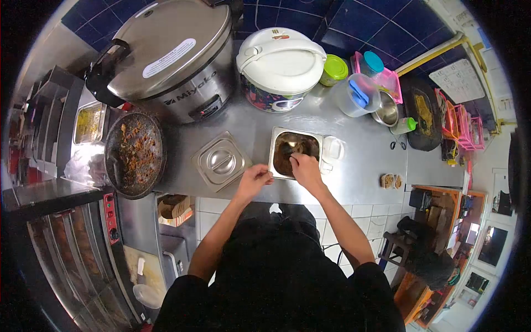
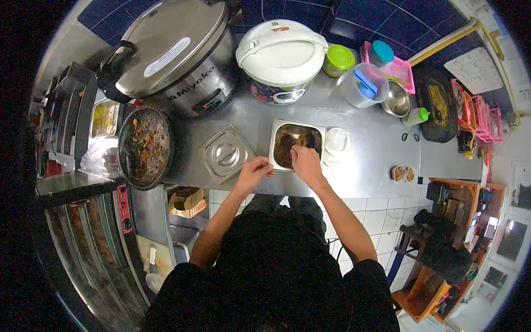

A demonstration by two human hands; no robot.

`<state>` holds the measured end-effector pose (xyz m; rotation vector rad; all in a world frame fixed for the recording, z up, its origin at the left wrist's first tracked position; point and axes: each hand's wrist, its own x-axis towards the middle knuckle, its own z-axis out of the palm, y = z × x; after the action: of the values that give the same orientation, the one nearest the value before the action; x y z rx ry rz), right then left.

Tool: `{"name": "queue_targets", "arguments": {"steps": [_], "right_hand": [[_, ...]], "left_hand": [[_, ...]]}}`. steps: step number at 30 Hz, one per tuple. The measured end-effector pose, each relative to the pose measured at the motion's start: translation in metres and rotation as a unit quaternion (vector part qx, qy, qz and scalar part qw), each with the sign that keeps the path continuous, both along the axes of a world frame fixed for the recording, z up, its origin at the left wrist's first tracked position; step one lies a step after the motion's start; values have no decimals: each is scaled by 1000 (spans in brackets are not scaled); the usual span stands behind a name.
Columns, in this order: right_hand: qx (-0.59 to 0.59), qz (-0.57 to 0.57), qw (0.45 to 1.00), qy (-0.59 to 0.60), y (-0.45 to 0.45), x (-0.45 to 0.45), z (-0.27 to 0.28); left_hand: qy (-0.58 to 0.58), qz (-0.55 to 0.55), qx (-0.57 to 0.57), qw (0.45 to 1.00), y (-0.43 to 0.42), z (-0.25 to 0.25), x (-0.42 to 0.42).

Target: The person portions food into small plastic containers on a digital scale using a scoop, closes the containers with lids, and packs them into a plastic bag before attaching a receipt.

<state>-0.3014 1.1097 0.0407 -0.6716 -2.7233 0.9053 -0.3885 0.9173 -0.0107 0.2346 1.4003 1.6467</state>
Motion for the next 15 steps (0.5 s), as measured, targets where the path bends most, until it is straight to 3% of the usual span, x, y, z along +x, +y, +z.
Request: {"name": "queue_targets", "arguments": {"steps": [4,7,11,13,15], "right_hand": [[-31,31,996,-79,16,8,19],[23,5,991,-135,21,9,31],[83,4,986,-144,17,5,11],[78,80,991,-69,16,3,2],[87,128,985,-82,23,6,5]], "left_hand": [[-5,-21,-5,1000,3,0,-5],[-14,-25,-12,1000,3,3,-8],[-20,-37,-16,999,3,-1,-11],[-20,-51,-19,998,2,-2,-12],[-21,-61,-22,998,0,-4,-14]]}}
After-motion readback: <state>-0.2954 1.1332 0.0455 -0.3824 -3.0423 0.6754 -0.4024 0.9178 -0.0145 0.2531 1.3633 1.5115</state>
